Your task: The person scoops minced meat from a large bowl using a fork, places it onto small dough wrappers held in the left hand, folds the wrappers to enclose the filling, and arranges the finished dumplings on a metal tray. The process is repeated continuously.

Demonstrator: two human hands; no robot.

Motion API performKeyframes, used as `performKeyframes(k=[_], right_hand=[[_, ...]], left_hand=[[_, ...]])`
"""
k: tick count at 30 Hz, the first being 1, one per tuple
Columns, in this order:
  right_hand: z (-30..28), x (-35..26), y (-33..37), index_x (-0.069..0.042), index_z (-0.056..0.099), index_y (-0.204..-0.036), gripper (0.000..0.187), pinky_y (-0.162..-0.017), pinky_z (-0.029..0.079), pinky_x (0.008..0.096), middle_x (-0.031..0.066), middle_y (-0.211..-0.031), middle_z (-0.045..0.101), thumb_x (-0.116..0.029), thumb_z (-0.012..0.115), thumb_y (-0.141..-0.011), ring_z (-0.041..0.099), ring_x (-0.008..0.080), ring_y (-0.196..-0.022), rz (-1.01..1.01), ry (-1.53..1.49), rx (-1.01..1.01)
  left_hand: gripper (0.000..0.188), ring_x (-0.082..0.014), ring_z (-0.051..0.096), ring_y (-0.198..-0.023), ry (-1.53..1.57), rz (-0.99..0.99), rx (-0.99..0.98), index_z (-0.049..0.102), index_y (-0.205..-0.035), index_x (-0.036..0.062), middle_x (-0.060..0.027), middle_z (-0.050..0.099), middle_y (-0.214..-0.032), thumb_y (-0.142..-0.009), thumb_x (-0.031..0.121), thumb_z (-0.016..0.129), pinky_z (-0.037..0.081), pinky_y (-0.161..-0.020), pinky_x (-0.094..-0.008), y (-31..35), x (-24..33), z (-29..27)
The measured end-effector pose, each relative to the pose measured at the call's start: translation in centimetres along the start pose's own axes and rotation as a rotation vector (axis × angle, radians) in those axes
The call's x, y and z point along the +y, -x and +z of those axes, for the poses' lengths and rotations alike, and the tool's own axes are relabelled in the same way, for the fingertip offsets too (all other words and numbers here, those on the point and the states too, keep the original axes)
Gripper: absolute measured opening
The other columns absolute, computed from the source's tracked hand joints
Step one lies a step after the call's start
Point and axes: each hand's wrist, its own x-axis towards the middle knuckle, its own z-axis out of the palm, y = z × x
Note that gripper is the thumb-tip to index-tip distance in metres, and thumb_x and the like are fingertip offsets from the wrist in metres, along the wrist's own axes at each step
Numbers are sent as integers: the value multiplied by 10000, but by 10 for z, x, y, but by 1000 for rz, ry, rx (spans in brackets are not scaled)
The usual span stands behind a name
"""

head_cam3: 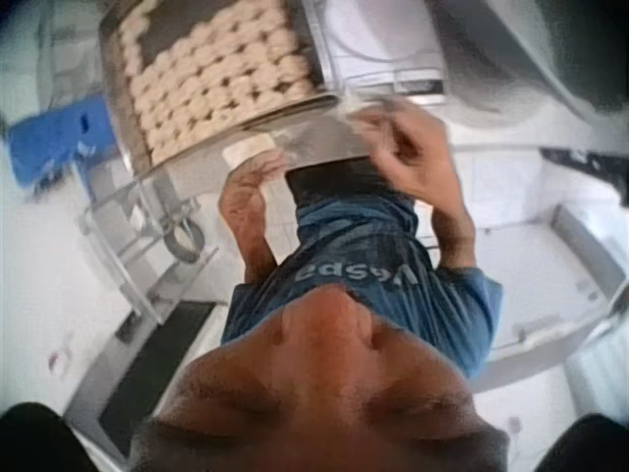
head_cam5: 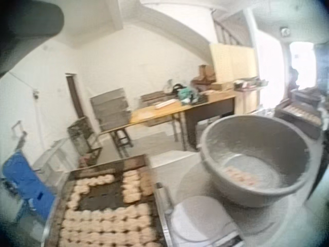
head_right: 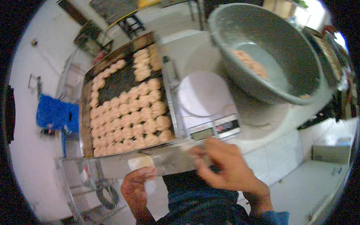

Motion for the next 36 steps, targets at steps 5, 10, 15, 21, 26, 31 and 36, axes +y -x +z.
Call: performKeyframes(k=[5, 10, 15, 21, 26, 31, 36], right_hand=[[-17, -22, -9, 1, 630, -1107, 260, -668, 532, 367, 153, -956, 634, -162, 700, -917, 663, 293, -836, -101, -66, -379], [-141, -55, 1, -19, 657, -934, 139, -705, 514, 425, 125, -854, 623, -158, 647, -938, 631, 346, -786, -72, 197, -252], [-248, -79, -13, -28, 731, -757, 143, -655, 532, 313, 106, -748, 697, -96, 693, -877, 680, 213, -673, 263, 1498, 101], [-241, -98, -42, -29, 779, -859, 175, -631, 545, 328, 116, -714, 717, -168, 684, -908, 684, 221, -607, 597, 1553, -485], [-276, -97, -43, -12, 750, -822, 219, -577, 529, 342, 122, -694, 703, -195, 672, -915, 665, 215, -557, 454, 1098, -395], [-283, -108, -20, -2, 719, -807, 214, -525, 497, 357, 94, -659, 687, -187, 701, -914, 633, 167, -530, 429, 839, -318], [-225, -113, 4, 0, 691, -865, 119, -591, 513, 394, 131, -701, 638, -112, 690, -905, 659, 275, -630, 248, 776, -211]], left_hand=[[568, -335, 494, -1323, 1091, -586, -249, 396, -1410, -43, -179, 481, -1451, -971, 277, 561, 362, -1142, -483, -22, -20, 88], [339, -333, 556, -1253, 835, -666, -298, 489, -1235, 26, -164, 595, -1286, -932, 122, 605, 409, -1102, -486, -30, -34, 115], [273, -409, 606, -1188, 894, -605, -553, 613, -1204, 56, -201, 680, -1173, -935, 103, 633, 389, -1111, -549, -44, -44, 134], [305, -356, 597, -1212, 651, -715, -656, 588, -1254, -31, -259, 640, -1228, -1005, 144, 562, 413, -1097, -457, -68, -21, 178], [369, -344, 586, -1236, 633, -755, -573, 524, -1330, -49, -252, 603, -1303, -1027, 161, 512, 430, -1091, -445, -71, -21, 189], [438, -356, 546, -1292, 665, -795, -438, 451, -1399, -45, -236, 549, -1390, -1016, 164, 488, 427, -1106, -479, -71, -21, 196], [531, -350, 476, -1360, 897, -806, -414, 393, -1440, -59, -222, 472, -1475, -1018, 254, 467, 413, -1122, -461, -75, -7, 206]])
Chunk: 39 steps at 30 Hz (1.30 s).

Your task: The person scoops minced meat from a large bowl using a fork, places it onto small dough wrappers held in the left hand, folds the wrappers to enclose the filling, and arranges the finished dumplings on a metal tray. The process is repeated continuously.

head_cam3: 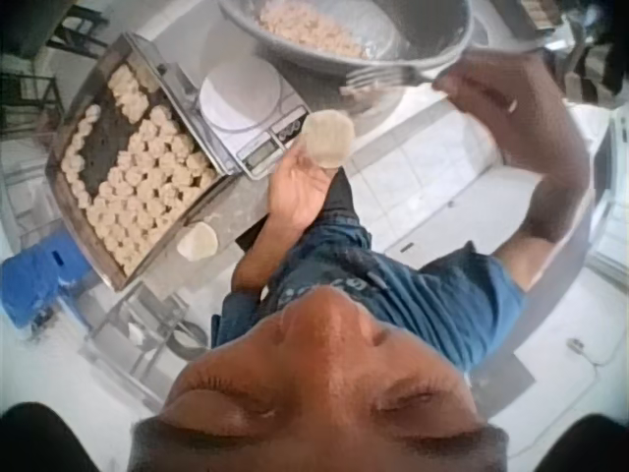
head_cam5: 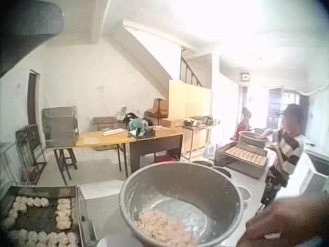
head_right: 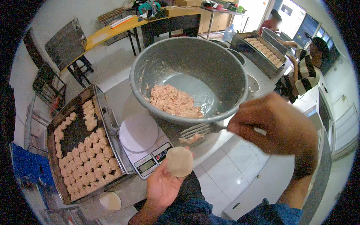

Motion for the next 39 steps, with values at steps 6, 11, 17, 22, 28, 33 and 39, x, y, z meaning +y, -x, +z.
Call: performKeyframes(k=[6, 11, 17, 22, 28, 33, 39], right_hand=[[96, -7, 23, -15, 706, -973, 124, -633, 509, 415, 124, -772, 609, -97, 721, -881, 631, 293, -724, -32, -168, 238], [119, 22, 39, -19, 738, -980, 118, -620, 495, 389, 124, -788, 630, -88, 723, -886, 631, 257, -722, 72, -190, 197], [89, 29, 59, -3, 699, -847, 161, -562, 464, 370, 136, -720, 620, -141, 675, -925, 599, 282, -600, 434, 135, 371], [82, 20, 34, -10, 692, -850, 142, -552, 462, 365, 131, -702, 603, -133, 680, -919, 602, 268, -597, 234, 130, 425], [27, 23, 6, -4, 645, -733, 222, -541, 467, 359, 113, -643, 603, -147, 705, -892, 605, 246, -544, 242, 286, 434], [7, 25, 10, -35, 645, -692, 256, -545, 481, 388, 98, -588, 588, -209, 725, -862, 612, 275, -534, 210, 349, 188], [50, 19, 14, -51, 645, -717, 220, -539, 491, 406, 108, -660, 615, -192, 731, -863, 622, 276, -556, 173, 359, 344]], left_hand=[[610, -352, 421, -1404, 337, -41, -197, 369, -1452, -83, -235, 411, -1521, -1015, 336, 442, 374, -1157, -449, 1, 4, 19], [592, -364, 374, -1433, 207, 82, -115, 386, -1438, -92, -242, 387, -1533, -1013, 314, 452, 342, -1184, -465, 14, 11, 13], [547, -419, 347, -1433, 227, 199, -97, 375, -1429, -110, -259, 376, -1530, -1020, 244, 452, 401, -1146, -501, 33, 30, -3], [598, -403, 346, -1440, 28, 159, -82, 329, -1474, -83, -254, 326, -1563, -1013, 283, 433, 362, -1169, -485, 36, 33, -6], [552, -457, 307, -1442, 179, 143, -30, 371, -1449, -69, -272, 344, -1543, -1008, 250, 467, 378, -1149, -539, 36, 26, -16], [664, -469, 292, -1448, 5, 181, -19, 349, -1454, -73, -293, 351, -1532, -881, 206, 535, 265, -1207, -545, 30, 23, -17], [763, -473, 279, -1453, -113, 207, -50, 315, -1462, -88, -324, 330, -1528, -814, 238, 553, 235, -1217, -533, 21, 20, -12]])
